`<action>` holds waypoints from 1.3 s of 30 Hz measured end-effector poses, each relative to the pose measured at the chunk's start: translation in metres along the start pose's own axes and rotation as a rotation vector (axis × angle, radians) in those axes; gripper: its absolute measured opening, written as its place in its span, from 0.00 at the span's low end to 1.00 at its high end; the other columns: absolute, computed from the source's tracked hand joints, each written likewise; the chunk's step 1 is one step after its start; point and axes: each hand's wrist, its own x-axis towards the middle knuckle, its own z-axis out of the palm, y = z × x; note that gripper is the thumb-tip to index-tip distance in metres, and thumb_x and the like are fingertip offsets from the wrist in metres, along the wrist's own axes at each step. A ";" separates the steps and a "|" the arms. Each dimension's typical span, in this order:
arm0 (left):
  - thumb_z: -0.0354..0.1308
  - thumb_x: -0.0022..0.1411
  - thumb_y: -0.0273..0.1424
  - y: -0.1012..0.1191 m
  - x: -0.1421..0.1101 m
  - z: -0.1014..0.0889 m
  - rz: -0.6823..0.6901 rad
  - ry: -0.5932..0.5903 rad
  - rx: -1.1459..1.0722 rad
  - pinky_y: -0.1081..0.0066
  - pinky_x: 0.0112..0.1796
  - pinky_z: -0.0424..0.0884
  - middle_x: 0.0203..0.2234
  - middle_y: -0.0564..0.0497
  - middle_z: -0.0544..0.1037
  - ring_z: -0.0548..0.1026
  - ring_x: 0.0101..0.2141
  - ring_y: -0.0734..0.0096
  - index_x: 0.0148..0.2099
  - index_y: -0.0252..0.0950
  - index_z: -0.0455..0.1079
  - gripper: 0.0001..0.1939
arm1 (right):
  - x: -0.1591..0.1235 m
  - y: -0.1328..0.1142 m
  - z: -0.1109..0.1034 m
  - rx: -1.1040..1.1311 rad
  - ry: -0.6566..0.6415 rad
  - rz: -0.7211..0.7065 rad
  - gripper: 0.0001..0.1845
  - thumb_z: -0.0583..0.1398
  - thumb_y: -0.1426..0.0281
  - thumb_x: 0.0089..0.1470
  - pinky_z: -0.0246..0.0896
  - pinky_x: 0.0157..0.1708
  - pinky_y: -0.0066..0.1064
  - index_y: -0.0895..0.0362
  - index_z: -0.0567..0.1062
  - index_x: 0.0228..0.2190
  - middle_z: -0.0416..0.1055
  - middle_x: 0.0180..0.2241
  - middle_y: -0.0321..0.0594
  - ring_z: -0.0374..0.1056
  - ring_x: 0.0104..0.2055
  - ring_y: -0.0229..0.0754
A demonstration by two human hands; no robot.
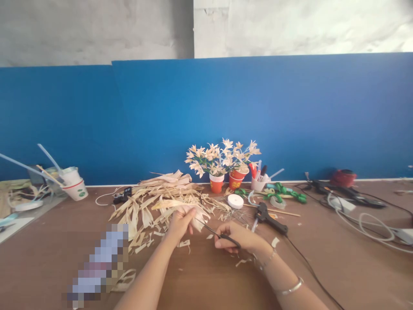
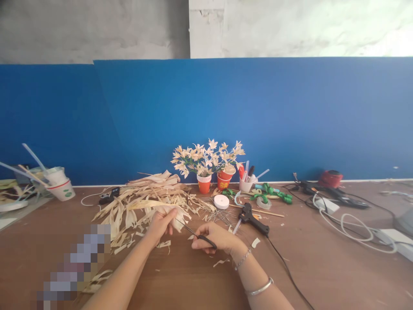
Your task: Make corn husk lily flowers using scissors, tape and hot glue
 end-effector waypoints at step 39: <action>0.64 0.42 0.47 0.017 -0.013 0.022 -0.074 0.266 -0.370 0.78 0.13 0.58 0.11 0.52 0.72 0.72 0.14 0.70 0.26 0.31 0.71 0.22 | 0.005 -0.010 0.008 -0.215 0.279 -0.103 0.23 0.66 0.53 0.38 0.44 0.16 0.22 0.62 0.74 0.23 0.60 0.13 0.30 0.51 0.17 0.30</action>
